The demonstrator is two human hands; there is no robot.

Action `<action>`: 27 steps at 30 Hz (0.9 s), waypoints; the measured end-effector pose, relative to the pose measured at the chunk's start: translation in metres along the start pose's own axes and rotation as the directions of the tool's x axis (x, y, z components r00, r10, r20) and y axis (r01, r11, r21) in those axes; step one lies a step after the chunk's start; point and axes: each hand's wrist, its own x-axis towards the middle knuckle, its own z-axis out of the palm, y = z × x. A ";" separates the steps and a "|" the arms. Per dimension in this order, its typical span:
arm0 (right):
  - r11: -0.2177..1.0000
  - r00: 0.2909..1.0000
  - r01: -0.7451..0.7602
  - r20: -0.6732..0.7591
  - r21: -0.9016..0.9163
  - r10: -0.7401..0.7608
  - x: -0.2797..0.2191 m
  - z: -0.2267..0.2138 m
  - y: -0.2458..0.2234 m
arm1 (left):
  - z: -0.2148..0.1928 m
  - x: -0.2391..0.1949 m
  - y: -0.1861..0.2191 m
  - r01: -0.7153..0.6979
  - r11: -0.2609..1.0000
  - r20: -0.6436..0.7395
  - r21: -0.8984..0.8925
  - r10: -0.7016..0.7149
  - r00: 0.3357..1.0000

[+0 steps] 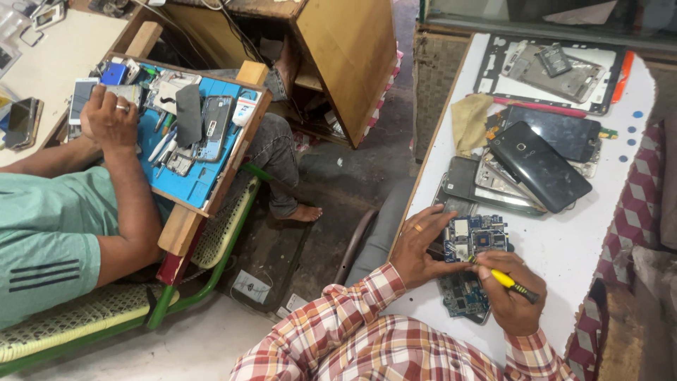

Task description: The person uses a yellow-handled screwdriver to work on a small blue circuit board held in their left hand. They repeatedly probe and adjust components on the board while seated at a cluttered workbench with other phone parts and tools nearby.

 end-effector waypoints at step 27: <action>0.996 0.919 -0.077 -0.384 0.048 0.090 0.004 0.005 -0.008 | 0.000 -0.001 0.004 0.050 0.999 -0.015 -0.001 -0.050 0.999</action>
